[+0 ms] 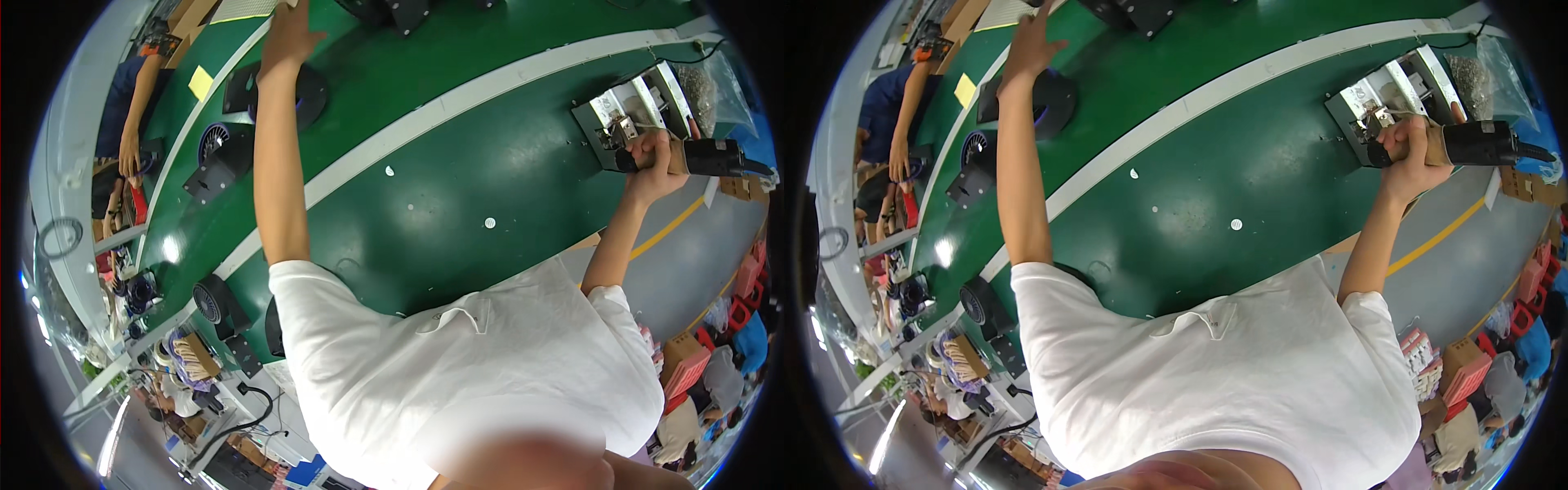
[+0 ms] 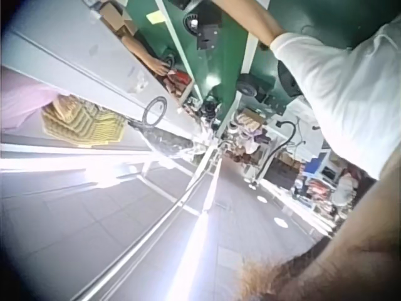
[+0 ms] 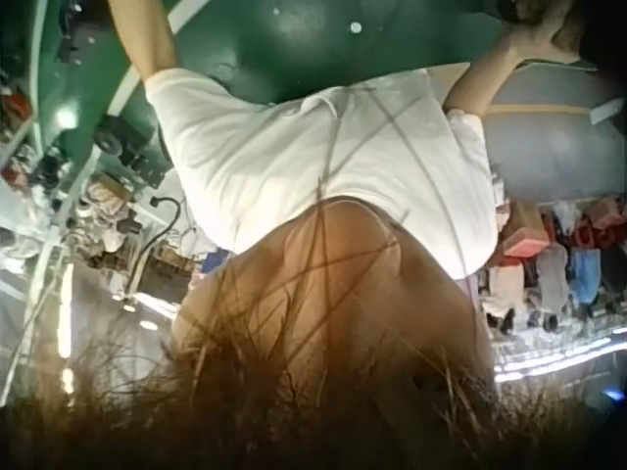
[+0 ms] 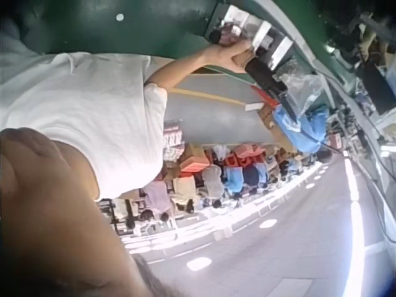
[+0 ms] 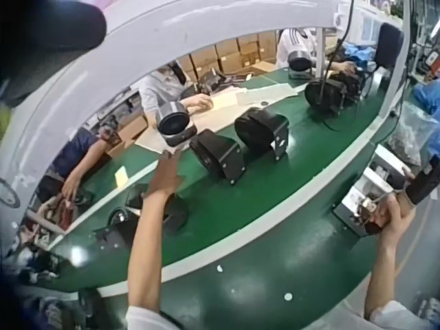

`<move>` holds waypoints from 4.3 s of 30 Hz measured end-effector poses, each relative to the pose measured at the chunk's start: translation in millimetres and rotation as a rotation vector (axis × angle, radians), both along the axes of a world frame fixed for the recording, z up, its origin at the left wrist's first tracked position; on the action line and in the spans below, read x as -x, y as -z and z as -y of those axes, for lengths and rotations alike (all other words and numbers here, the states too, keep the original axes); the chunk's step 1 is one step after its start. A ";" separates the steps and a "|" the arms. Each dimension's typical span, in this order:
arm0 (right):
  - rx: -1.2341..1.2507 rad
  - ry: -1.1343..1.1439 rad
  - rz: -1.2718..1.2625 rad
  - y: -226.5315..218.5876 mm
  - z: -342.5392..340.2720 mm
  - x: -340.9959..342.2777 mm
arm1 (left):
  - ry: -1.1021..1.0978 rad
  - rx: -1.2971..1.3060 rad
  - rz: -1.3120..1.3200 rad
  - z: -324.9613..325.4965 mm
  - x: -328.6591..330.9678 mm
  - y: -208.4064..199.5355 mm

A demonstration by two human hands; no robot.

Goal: Assemble electronic housing components using an electric screwdriver on a production line.

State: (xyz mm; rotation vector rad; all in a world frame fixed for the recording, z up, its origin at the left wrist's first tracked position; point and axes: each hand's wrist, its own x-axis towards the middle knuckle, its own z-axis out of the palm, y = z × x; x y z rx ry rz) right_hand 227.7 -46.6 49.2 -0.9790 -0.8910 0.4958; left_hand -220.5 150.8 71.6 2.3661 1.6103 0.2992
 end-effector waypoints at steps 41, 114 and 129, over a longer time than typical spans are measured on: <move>-0.760 -0.774 -1.293 -82.9 -33.6 88.9 | 0.369 -0.254 0.869 182.5 -212.2 71.3; -0.314 0.028 -0.034 28.9 -33.4 -3.0 | 0.414 -0.237 0.802 182.5 -212.3 72.8; -0.034 0.115 0.047 23.5 -34.8 15.3 | 0.377 -0.204 0.829 181.5 -216.8 71.8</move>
